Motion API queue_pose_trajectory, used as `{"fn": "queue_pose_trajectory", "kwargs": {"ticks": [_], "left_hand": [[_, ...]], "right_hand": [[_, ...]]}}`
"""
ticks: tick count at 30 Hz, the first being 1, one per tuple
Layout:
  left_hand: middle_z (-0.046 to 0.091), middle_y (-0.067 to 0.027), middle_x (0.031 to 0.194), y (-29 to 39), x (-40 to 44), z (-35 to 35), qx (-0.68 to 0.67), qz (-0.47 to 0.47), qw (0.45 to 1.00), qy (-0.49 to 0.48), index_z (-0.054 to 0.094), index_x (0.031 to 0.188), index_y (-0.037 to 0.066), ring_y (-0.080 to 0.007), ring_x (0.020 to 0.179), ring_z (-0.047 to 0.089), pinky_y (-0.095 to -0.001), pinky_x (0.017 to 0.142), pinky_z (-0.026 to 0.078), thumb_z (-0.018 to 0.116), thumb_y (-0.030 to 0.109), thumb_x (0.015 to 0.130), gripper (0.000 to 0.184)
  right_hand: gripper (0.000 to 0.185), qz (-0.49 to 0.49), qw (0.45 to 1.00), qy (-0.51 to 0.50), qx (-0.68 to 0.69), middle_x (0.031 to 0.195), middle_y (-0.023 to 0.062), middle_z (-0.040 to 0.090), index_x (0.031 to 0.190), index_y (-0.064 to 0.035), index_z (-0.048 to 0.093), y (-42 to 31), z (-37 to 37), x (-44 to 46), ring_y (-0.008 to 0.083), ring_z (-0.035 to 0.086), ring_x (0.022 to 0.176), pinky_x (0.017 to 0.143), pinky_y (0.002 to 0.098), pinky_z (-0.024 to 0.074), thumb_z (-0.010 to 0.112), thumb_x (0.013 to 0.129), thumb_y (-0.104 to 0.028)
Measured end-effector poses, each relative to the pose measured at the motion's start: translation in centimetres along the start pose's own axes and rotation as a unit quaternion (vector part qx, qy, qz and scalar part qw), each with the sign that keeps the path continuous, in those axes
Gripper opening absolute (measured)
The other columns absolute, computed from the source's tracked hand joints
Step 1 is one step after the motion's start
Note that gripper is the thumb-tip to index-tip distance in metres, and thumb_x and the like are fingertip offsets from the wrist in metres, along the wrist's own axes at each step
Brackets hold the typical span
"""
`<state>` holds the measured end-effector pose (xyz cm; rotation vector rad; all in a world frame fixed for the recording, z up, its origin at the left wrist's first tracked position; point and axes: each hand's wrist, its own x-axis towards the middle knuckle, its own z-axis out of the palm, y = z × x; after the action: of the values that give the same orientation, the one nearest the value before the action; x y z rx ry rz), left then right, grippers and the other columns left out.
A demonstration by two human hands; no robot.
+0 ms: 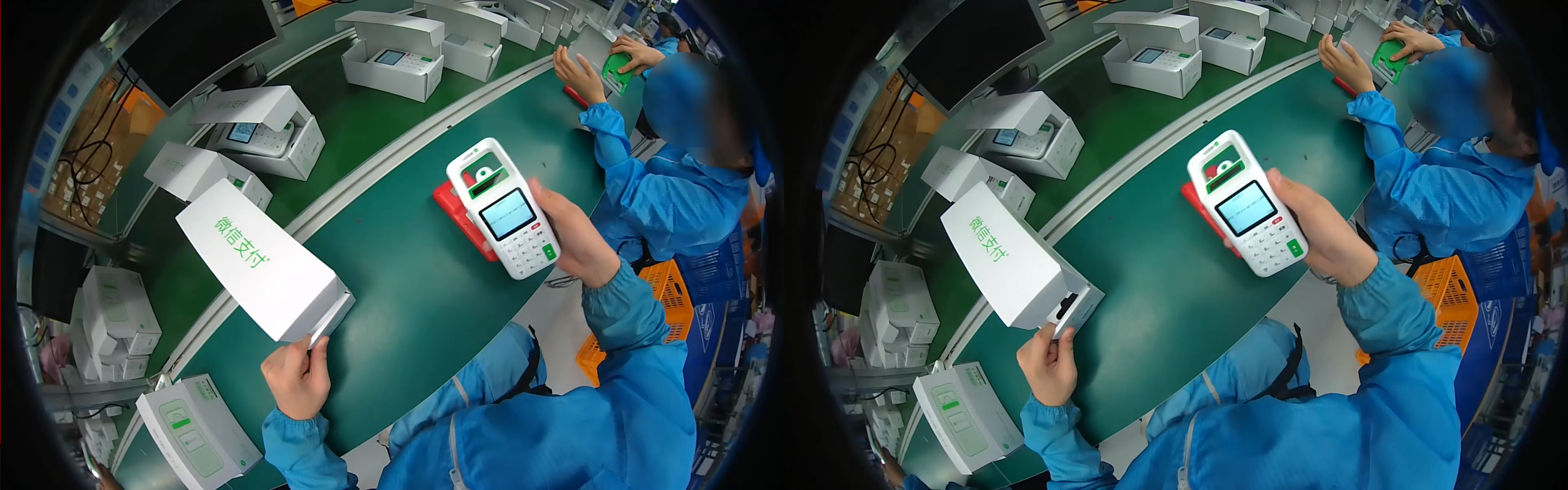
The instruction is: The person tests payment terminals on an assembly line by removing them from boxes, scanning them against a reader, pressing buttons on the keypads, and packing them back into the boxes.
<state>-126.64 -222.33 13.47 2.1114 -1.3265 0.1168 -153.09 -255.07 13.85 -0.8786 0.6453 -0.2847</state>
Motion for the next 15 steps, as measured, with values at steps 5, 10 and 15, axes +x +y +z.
{"fn": "queue_pose_trajectory", "kwargs": {"ticks": [5, 10, 15], "left_hand": [[0.050, -0.0070, 0.053, 0.6, 0.1, 0.5, -0.001, 0.004, 1.000, -0.014, 0.071, 0.085, 0.000, -0.0225, 0.044, 0.049, -0.0351, 0.046, 0.034, 0.084, 0.002, 0.083, 0.013], [0.047, -0.0061, 0.053, 0.8, 0.1, 0.4, -0.008, 0.013, 1.000, -0.018, 0.070, 0.087, 0.000, -0.0199, 0.045, 0.045, -0.0342, 0.047, 0.033, 0.083, 0.004, 0.086, 0.014], [0.042, -0.0058, 0.055, 1.5, 0.5, 0.5, -0.029, 0.034, 0.999, -0.025, 0.067, 0.093, -0.001, -0.0160, 0.046, 0.038, -0.0318, 0.048, 0.029, 0.081, 0.005, 0.090, 0.015]], "right_hand": [[0.087, -0.004, 0.994, -0.102, 0.027, 0.142, 0.0258, 0.062, 0.166, 0.0008, 0.022, 1.3, 3.1, -1.1, 0.0392, 0.073, 0.115, 0.101, 0.0446, 0.0605, 0.058, 0.090, -0.019], [0.092, -0.022, 0.992, -0.125, -0.024, 0.148, 0.0244, 0.057, 0.168, -0.0011, 0.014, 1.3, 4.1, -1.8, 0.0366, 0.071, 0.120, 0.107, 0.0445, 0.0564, 0.057, 0.088, -0.011], [0.089, -0.044, 0.988, -0.142, -0.045, 0.151, 0.0230, 0.055, 0.168, -0.0008, 0.018, 0.4, 3.2, -2.3, 0.0344, 0.066, 0.128, 0.112, 0.0428, 0.0505, 0.061, 0.091, -0.013]]}}
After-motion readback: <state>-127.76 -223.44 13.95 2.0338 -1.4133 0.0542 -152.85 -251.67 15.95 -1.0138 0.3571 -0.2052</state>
